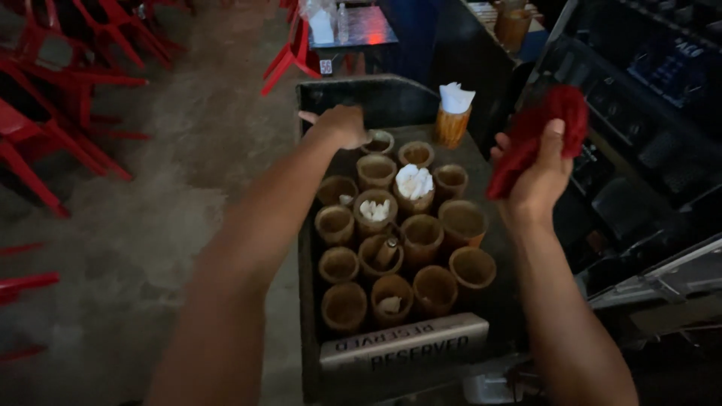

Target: The recorder is wiping bamboo cups with a red cloth and organizing them on a tray.

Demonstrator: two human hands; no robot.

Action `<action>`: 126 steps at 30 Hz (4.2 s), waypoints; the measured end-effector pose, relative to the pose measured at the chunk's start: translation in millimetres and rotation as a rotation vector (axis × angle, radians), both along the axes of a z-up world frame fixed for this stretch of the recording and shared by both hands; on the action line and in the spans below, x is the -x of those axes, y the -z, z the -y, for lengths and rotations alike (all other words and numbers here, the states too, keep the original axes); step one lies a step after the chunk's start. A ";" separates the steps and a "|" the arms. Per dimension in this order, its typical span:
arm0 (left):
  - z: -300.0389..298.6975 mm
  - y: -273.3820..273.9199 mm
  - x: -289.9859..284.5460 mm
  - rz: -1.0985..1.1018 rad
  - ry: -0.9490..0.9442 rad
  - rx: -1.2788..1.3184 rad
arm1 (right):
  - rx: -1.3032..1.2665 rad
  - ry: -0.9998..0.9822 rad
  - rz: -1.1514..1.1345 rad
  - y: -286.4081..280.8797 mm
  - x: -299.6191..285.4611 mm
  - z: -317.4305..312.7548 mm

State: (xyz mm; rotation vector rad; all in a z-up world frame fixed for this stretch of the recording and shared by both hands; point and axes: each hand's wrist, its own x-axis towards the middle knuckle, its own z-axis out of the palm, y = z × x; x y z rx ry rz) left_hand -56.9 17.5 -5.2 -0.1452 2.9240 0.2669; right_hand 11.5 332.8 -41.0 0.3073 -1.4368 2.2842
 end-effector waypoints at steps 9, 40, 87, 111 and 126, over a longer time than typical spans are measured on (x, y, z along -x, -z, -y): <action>-56.6 43.8 124.2 -0.129 0.054 -0.188 | 0.071 0.224 -0.063 -4.1 4.4 -19.6; -133.1 91.2 265.4 -0.756 0.149 -0.865 | -0.257 0.349 -0.142 -14.4 13.5 -3.7; -84.3 33.3 -122.4 -0.988 -0.109 -1.323 | -0.395 -0.208 0.042 -15.3 -69.2 114.5; -84.4 21.0 -149.6 -0.876 0.337 -1.160 | -0.024 -0.559 0.349 14.2 -14.9 69.4; 40.3 15.3 -16.4 -0.894 -0.030 -0.446 | -0.011 -0.079 0.308 -4.1 -0.5 19.7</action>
